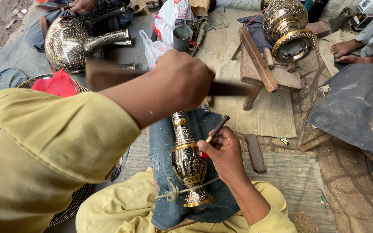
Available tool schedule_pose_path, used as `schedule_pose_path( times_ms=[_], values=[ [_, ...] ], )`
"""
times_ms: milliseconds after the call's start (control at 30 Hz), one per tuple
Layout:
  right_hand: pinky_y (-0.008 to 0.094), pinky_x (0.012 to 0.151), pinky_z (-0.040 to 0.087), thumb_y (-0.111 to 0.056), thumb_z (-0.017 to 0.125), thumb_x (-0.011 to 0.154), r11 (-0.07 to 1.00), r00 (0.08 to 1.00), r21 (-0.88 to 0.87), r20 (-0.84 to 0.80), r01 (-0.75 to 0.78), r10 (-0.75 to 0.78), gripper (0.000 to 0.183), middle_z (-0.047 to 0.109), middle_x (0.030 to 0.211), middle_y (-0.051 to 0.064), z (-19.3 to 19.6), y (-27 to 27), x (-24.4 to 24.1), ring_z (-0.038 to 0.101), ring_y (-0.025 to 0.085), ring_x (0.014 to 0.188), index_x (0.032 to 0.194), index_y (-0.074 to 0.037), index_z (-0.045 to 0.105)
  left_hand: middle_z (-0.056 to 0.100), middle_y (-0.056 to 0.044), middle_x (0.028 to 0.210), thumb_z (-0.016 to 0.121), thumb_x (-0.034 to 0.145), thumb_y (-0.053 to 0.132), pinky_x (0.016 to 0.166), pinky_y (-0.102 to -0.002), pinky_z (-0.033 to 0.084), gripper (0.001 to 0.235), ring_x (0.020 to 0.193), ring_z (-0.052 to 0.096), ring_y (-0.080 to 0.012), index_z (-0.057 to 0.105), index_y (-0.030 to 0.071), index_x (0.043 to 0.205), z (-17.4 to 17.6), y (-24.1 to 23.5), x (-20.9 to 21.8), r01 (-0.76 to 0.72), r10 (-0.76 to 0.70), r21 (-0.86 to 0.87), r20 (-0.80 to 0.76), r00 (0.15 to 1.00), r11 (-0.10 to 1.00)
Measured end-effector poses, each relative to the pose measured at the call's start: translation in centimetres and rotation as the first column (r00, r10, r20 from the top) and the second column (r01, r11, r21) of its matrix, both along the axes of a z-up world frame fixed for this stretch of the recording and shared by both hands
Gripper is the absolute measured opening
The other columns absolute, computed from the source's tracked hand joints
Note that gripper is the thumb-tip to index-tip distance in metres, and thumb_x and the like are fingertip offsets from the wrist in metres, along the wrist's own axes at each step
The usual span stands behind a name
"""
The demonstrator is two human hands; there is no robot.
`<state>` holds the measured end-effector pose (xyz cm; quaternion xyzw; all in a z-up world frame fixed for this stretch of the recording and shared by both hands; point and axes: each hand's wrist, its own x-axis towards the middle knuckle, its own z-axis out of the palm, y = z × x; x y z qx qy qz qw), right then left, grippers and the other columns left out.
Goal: The person hammers a metal chisel against a brass vase to create a decorative dimpled pattern. They repeatedly strike the chisel with a wooden mallet while rotating the vase to cover different areas.
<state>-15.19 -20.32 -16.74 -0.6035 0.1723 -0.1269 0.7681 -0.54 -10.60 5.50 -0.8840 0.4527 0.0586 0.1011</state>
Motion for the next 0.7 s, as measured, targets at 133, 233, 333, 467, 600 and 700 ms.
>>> schedule_pose_path(
  times_ms=[133,233,333,467,600,700],
  values=[
    [0.026,0.059,0.057,0.002,0.077,0.084,0.990,0.993,0.086,0.018,0.115,-0.116,0.029,0.066,0.079,0.007,-0.9,0.4,-0.3,0.068,0.014,0.065,0.101,-0.006,0.055,0.075,-0.004,0.111,0.072,0.090,0.027,0.075,-0.035,0.056,0.019,0.102,0.071,-0.0248,0.080,0.022,0.106,-0.3,-1.6,-0.5,0.120,-0.176,0.293,0.171,0.969,0.948],
    [0.027,0.058,0.057,0.002,0.077,0.084,0.972,0.979,0.131,0.037,0.194,-0.200,0.029,0.066,0.078,0.007,-1.7,0.9,-0.4,0.068,0.015,0.063,0.097,-0.006,0.053,0.076,-0.005,0.111,0.072,0.090,0.030,0.075,-0.036,0.055,0.021,0.102,0.072,-0.0262,0.079,0.021,0.108,-0.3,-2.9,-0.8,0.130,-0.161,0.201,0.144,0.976,0.971],
    [0.027,0.059,0.059,0.003,0.077,0.084,0.965,0.973,0.151,0.059,0.213,-0.224,0.029,0.066,0.078,0.008,-2.4,1.2,-0.4,0.069,0.015,0.063,0.094,-0.006,0.051,0.077,-0.002,0.112,0.070,0.092,0.026,0.078,-0.037,0.055,0.022,0.104,0.073,-0.0245,0.077,0.028,0.112,-0.3,-4.4,-1.6,0.145,-0.149,0.076,0.061,0.987,0.987],
    [0.027,0.058,0.058,0.004,0.077,0.084,0.953,0.960,0.178,0.089,0.246,-0.265,0.030,0.066,0.080,0.007,-3.0,1.5,-0.6,0.067,0.015,0.062,0.095,-0.007,0.051,0.074,-0.002,0.117,0.069,0.092,0.030,0.080,-0.039,0.054,0.028,0.109,0.070,-0.0246,0.074,0.027,0.120,-1.2,-6.7,-2.9,0.242,-0.255,0.149,0.077,0.964,0.959],
    [0.026,0.058,0.058,0.004,0.077,0.085,0.958,0.958,0.157,0.117,0.242,-0.261,0.031,0.065,0.082,0.007,-2.9,1.5,-0.5,0.067,0.015,0.063,0.097,-0.007,0.051,0.072,-0.001,0.123,0.070,0.092,0.031,0.081,-0.038,0.054,0.029,0.114,0.068,-0.0239,0.076,0.026,0.120,-1.7,-8.3,-3.2,0.330,-0.349,0.184,0.081,0.934,0.926],
    [0.027,0.060,0.059,0.003,0.078,0.083,0.968,0.971,0.151,0.103,0.201,-0.217,0.031,0.067,0.083,0.007,-2.4,1.1,-0.5,0.068,0.014,0.065,0.098,-0.006,0.053,0.071,0.000,0.124,0.072,0.091,0.030,0.081,-0.037,0.054,0.030,0.115,0.067,-0.0222,0.074,0.030,0.121,-1.4,-8.4,-3.0,0.246,-0.264,0.253,0.037,0.964,0.936]
  ],
)
